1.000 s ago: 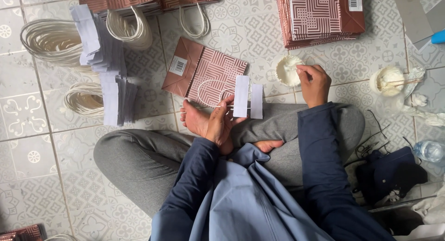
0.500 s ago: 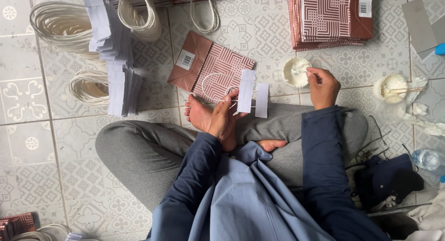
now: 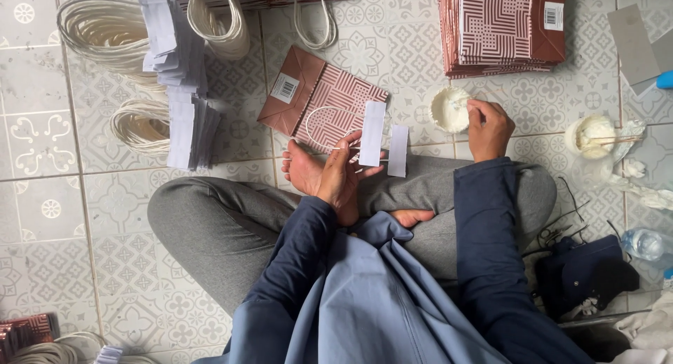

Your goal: The person sits on the floor and assembles paper bags by attaching white rope handles. They use a small stick to apply glue from a bowl onto white paper strips, then press the strips onto the handles and the bag body to secure them. The person repeatedly picks up bags, applies glue, and stacks the finished items.

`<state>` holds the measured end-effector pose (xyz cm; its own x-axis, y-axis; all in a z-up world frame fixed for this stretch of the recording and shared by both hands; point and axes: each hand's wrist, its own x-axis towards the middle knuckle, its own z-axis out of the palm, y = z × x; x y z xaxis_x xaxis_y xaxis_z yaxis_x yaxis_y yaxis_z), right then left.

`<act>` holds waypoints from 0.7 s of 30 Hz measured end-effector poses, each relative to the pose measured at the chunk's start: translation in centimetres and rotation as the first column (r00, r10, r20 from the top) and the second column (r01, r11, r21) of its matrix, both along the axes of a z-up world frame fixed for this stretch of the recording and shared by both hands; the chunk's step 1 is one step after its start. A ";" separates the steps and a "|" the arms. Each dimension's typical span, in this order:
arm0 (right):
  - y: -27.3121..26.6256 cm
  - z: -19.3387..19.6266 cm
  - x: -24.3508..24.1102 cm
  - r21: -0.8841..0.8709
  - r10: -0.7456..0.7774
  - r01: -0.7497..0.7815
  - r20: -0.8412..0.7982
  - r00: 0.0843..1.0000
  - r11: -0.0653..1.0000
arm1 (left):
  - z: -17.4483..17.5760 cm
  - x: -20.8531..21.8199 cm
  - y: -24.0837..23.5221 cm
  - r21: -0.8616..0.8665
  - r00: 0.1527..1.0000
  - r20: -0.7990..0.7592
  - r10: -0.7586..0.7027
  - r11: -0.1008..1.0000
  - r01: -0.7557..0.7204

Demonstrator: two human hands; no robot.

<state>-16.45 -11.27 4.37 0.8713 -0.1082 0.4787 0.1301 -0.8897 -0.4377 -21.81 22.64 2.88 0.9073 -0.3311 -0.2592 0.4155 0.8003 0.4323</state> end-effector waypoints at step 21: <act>12.1 7.1 -3.6 0.863 0.417 -0.159 -0.064 0.907 0.479 | -4.4 1.1 0.9 0.341 1.000 0.000 0.020 0.940 -0.019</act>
